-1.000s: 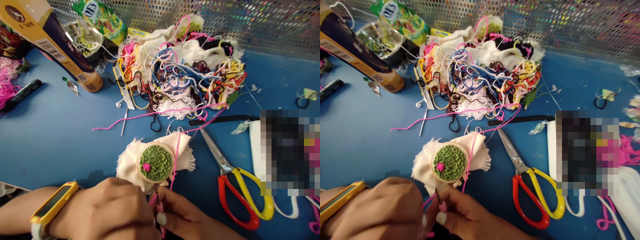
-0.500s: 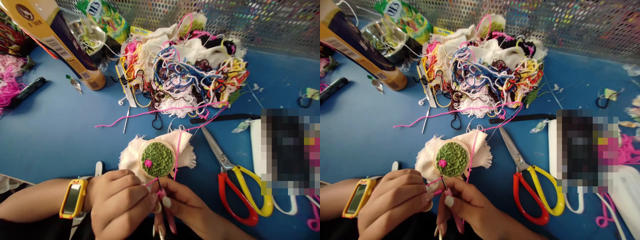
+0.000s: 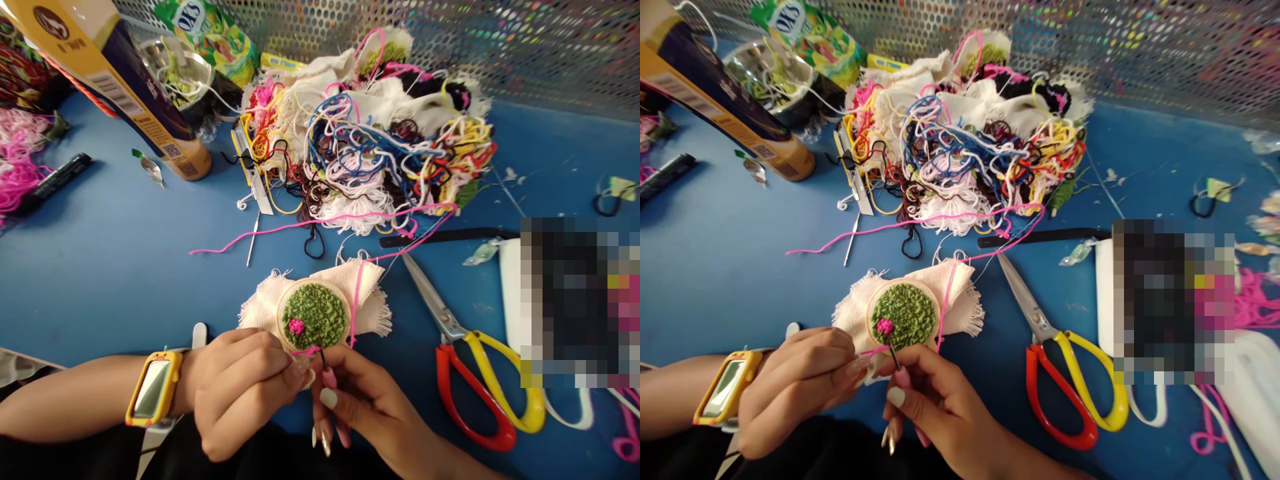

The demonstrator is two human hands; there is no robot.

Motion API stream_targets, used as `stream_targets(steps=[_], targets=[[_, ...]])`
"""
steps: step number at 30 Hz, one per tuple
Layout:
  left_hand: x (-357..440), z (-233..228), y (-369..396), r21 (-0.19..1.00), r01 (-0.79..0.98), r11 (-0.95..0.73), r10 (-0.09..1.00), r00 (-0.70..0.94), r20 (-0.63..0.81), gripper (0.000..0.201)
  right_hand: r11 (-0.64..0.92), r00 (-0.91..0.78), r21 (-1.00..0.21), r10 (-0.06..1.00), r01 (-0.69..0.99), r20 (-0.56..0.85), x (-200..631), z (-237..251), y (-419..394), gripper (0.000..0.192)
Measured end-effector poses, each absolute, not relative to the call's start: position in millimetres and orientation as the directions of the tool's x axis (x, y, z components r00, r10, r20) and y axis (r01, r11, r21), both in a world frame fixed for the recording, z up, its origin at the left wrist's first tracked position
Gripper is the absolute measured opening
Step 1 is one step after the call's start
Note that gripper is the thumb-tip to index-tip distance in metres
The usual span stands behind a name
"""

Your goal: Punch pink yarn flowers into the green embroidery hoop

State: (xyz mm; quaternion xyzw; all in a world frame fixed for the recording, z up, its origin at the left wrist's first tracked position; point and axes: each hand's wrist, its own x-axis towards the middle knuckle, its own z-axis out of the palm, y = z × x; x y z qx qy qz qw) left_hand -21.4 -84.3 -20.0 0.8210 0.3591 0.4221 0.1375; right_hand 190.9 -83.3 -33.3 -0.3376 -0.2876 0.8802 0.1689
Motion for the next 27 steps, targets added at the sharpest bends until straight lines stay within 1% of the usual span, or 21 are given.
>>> stream_targets(steps=[4, 7, 12, 15, 19, 23, 27], targets=[[-17.7, -25.6, -86.8, 0.539, 0.474, -0.696, 0.71, 0.348, 0.612, 0.016, -0.781, -0.723, -0.616, 0.481, -0.098, -0.495, 190.4, -35.8, -82.1, 0.035], [-17.0, -27.3, -83.3, 0.528, 0.443, -0.725, 0.681, 0.34, 0.649, 0.014, -0.785, -0.739, -0.61, 0.473, -0.105, -0.481, 190.5, -36.9, -82.3, 0.033], [-21.8, -24.5, -71.4, 0.494, 0.371, -0.787, 0.617, 0.47, 0.631, 0.015, -0.783, -0.733, -0.612, 0.48, -0.111, -0.482, 191.2, -36.5, -82.9, 0.032], [-23.8, -22.8, -68.6, 0.472, 0.337, -0.815, 0.579, 0.513, 0.634, 0.016, -0.782, -0.725, -0.613, 0.484, -0.108, -0.49, 191.6, -36.0, -82.4, 0.03], [-23.4, -22.0, -72.5, 0.493, 0.4, -0.772, 0.635, 0.47, 0.613, 0.018, -0.784, -0.714, -0.613, 0.484, -0.097, -0.506, 191.5, -36.2, -81.7, 0.032], [-22.4, -22.1, -73.7, 0.493, 0.359, -0.793, 0.609, 0.505, 0.612, 0.017, -0.783, -0.708, -0.615, 0.487, -0.096, -0.511, 191.2, -36.3, -81.5, 0.031], [-22.1, -23.3, -70.7, 0.504, 0.37, -0.78, 0.626, 0.468, 0.624, 0.017, -0.775, -0.698, -0.624, 0.502, -0.101, -0.511, 191.4, -36.0, -81.5, 0.03]])
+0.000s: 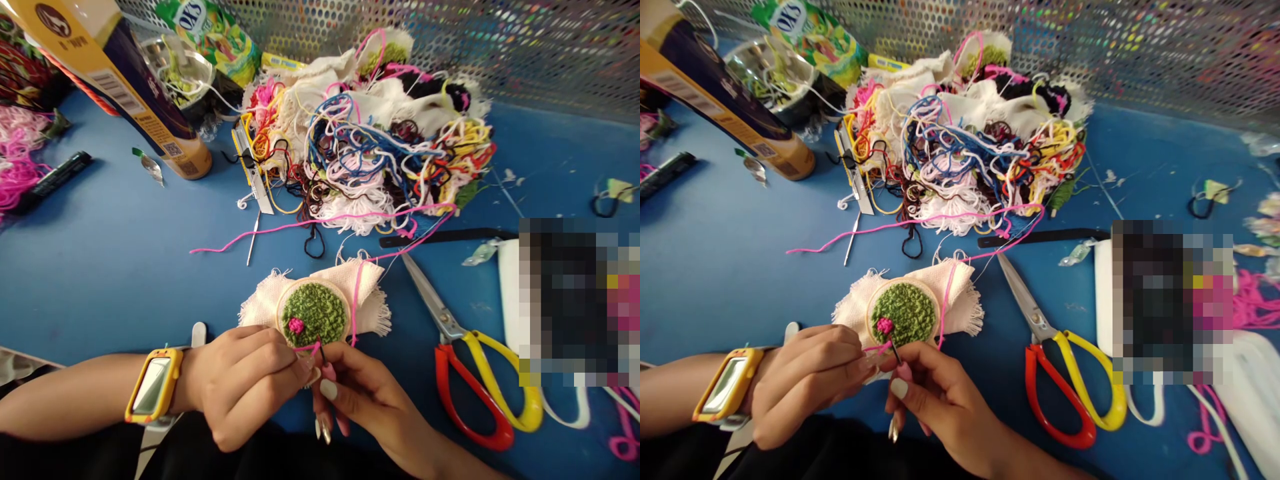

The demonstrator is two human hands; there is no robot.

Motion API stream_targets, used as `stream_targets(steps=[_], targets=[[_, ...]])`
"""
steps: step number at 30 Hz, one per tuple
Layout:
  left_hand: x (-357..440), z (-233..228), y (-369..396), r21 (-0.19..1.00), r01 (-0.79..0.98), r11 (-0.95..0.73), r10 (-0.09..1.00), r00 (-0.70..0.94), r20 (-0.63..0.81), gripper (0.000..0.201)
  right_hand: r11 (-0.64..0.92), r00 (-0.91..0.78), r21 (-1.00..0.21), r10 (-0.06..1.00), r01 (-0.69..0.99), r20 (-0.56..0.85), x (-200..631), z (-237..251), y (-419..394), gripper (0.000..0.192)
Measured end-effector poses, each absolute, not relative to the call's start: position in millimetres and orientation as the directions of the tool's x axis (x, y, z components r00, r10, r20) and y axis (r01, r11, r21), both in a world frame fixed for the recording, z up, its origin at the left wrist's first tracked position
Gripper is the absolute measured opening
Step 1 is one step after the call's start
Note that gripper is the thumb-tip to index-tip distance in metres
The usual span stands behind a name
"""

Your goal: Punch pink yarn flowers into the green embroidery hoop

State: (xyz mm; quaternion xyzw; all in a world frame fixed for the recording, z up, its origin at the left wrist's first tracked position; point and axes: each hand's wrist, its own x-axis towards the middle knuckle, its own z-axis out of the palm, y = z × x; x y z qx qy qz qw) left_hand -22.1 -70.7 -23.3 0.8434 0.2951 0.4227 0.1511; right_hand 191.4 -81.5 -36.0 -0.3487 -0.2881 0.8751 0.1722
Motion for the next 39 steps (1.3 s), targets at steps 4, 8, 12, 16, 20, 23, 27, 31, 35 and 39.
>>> stream_targets(steps=[4, 8, 12, 16, 20, 23, 27, 31, 35, 39], targets=[[-23.4, -22.4, -66.0, 0.468, 0.34, -0.816, 0.577, 0.524, 0.626, 0.016, -0.771, -0.693, -0.63, 0.504, -0.092, -0.515, 192.3, -36.1, -81.8, 0.028], [-24.4, -20.9, -64.1, 0.46, 0.35, -0.816, 0.577, 0.541, 0.611, 0.017, -0.774, -0.687, -0.626, 0.508, -0.099, -0.52, 192.4, -34.9, -82.0, 0.027], [-26.2, -19.5, -65.0, 0.455, 0.372, -0.809, 0.587, 0.538, 0.605, 0.018, -0.77, -0.688, -0.626, 0.52, -0.122, -0.506, 191.8, -32.7, -82.0, 0.023], [-29.7, -20.7, -65.7, 0.441, 0.394, -0.806, 0.591, 0.566, 0.574, 0.023, -0.766, -0.684, -0.635, 0.516, -0.099, -0.515, 193.1, -34.0, -82.2, 0.025], [-31.7, -25.2, -64.8, 0.496, 0.336, -0.801, 0.592, 0.569, 0.571, 0.029, -0.767, -0.676, -0.636, 0.512, -0.083, -0.529, 194.4, -35.4, -82.8, 0.027], [-30.5, -22.6, -62.2, 0.55, 0.335, -0.765, 0.629, 0.572, 0.526, 0.027, -0.762, -0.682, -0.64, 0.523, -0.105, -0.511, 192.9, -33.9, -82.5, 0.026], [-25.5, -14.0, -58.3, 0.583, 0.407, -0.703, 0.697, 0.558, 0.45, 0.019, -0.732, -0.669, -0.664, 0.57, -0.151, -0.477, 190.6, -30.7, -84.7, 0.021], [-21.0, -15.4, -57.0, 0.562, 0.373, -0.738, 0.654, 0.599, 0.462, 0.018, -0.655, -0.603, -0.723, 0.674, -0.22, -0.427, 192.6, -31.2, -91.2, 0.021], [-20.7, -19.7, -56.9, 0.494, 0.402, -0.771, 0.619, 0.653, 0.436, 0.019, -0.504, -0.544, -0.838, 0.772, -0.209, -0.329, 196.1, -33.8, -91.4, 0.02], [-20.4, -17.3, -57.1, 0.514, 0.409, -0.755, 0.63, 0.67, 0.392, 0.019, -0.3, -0.516, -0.947, 0.833, -0.116, -0.2, 196.2, -36.6, -88.0, 0.032]])
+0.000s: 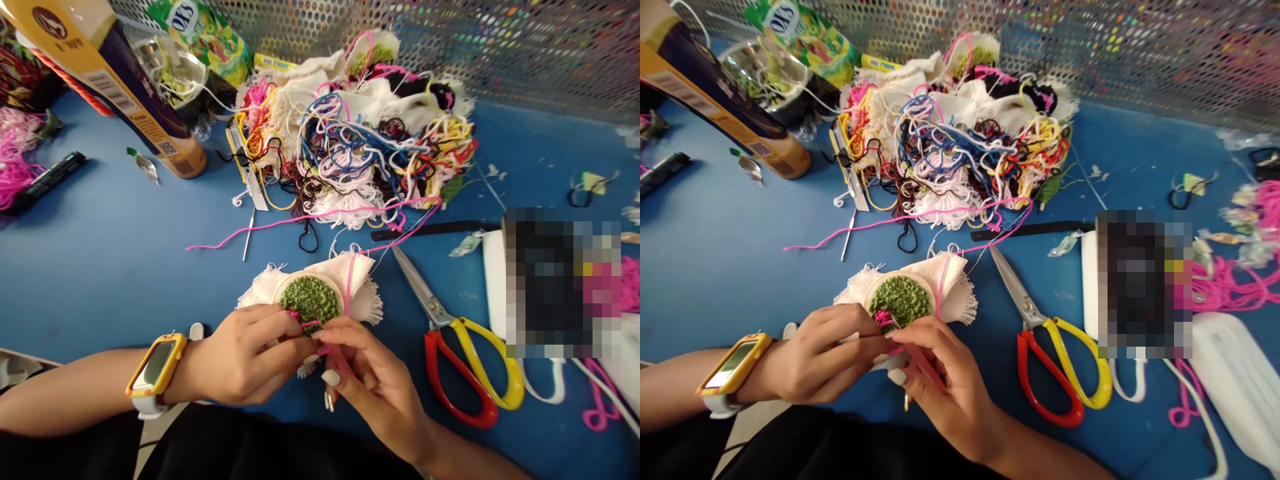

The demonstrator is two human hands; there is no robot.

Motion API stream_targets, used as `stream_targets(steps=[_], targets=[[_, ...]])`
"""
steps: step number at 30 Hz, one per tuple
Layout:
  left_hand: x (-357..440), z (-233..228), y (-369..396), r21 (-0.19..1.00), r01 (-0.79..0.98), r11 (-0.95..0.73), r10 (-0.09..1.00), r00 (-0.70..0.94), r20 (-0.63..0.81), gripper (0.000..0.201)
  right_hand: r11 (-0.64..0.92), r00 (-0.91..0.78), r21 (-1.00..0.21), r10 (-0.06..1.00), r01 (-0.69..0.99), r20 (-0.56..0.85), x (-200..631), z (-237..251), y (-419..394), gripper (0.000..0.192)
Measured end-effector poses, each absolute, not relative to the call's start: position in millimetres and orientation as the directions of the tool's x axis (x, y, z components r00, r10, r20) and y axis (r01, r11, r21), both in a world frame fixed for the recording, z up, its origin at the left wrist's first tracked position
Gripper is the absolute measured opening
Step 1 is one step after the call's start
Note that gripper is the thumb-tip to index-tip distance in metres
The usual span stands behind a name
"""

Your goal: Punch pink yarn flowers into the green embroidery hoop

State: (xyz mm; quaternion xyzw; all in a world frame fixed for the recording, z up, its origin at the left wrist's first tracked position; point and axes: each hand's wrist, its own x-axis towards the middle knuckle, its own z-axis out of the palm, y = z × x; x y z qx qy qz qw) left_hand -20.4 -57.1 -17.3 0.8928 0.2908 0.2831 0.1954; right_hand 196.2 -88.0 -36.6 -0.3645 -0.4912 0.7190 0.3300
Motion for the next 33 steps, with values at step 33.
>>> stream_targets(steps=[33], targets=[[-8.0, -23.0, -70.1, 0.256, 0.43, -0.866, 0.49, 0.623, 0.61, 0.016, -0.064, -0.344, -0.988, 0.933, 0.138, -0.109, 180.8, -37.7, -93.2, 0.032]])
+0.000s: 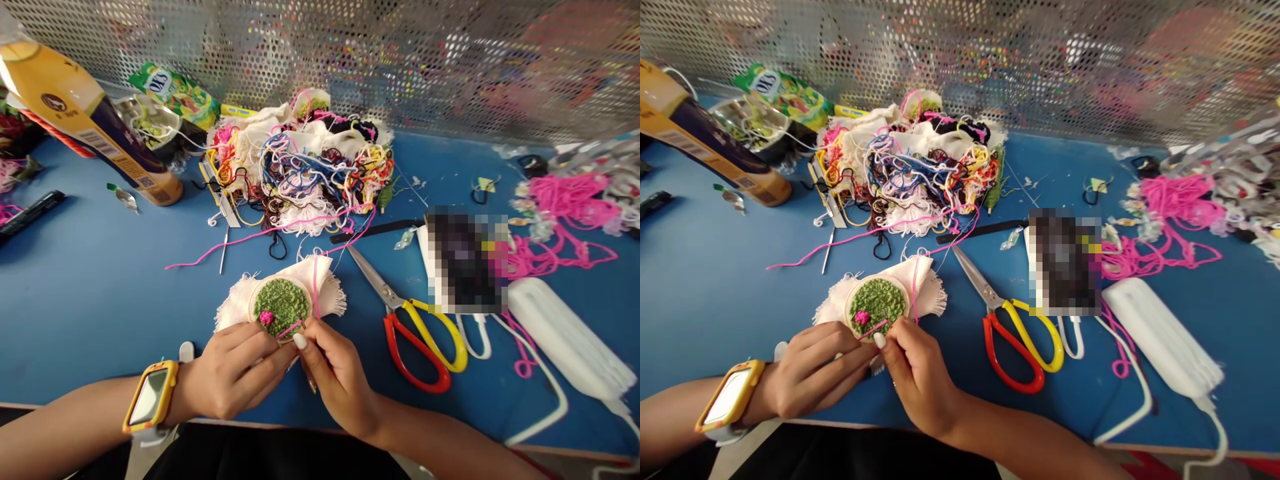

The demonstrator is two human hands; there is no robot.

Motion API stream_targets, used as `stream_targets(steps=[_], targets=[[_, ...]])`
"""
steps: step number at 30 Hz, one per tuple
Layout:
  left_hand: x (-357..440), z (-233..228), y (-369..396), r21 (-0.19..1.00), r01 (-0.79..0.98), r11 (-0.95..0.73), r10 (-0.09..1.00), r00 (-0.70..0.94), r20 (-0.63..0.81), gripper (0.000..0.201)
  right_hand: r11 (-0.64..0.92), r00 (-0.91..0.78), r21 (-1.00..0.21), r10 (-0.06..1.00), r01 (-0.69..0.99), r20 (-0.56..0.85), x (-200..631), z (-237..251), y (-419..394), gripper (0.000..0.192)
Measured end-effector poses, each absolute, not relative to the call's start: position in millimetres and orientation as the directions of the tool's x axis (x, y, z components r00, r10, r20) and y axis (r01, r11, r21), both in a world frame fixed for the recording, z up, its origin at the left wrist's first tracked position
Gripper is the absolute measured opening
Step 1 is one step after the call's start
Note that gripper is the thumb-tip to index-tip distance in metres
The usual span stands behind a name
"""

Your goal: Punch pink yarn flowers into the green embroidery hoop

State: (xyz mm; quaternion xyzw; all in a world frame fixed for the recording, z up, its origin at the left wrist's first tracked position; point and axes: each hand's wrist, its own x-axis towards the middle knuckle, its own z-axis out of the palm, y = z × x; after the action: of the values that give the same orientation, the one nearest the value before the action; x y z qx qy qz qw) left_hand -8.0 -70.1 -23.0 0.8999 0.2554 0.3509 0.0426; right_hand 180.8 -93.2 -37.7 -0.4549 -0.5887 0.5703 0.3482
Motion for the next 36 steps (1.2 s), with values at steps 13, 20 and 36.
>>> stream_targets(steps=[13, 20, 36], targets=[[-10.6, -22.6, -70.7, 0.508, 0.369, -0.778, 0.626, 0.524, 0.577, 0.018, -0.327, -0.583, -0.942, 0.781, -0.079, -0.222, 192.0, -34.6, -91.9, 0.027], [-10.3, -15.3, -66.9, 0.78, 0.291, -0.553, 0.814, 0.388, 0.432, 0.021, -0.568, -0.559, -0.798, 0.736, -0.202, -0.383, 185.4, -31.3, -93.8, 0.011], [-12.2, -9.8, -63.1, 0.863, 0.146, -0.484, 0.819, 0.422, 0.388, 0.012, -0.643, -0.484, -0.739, 0.722, -0.203, -0.494, 183.7, -25.6, -92.0, 0.016]])
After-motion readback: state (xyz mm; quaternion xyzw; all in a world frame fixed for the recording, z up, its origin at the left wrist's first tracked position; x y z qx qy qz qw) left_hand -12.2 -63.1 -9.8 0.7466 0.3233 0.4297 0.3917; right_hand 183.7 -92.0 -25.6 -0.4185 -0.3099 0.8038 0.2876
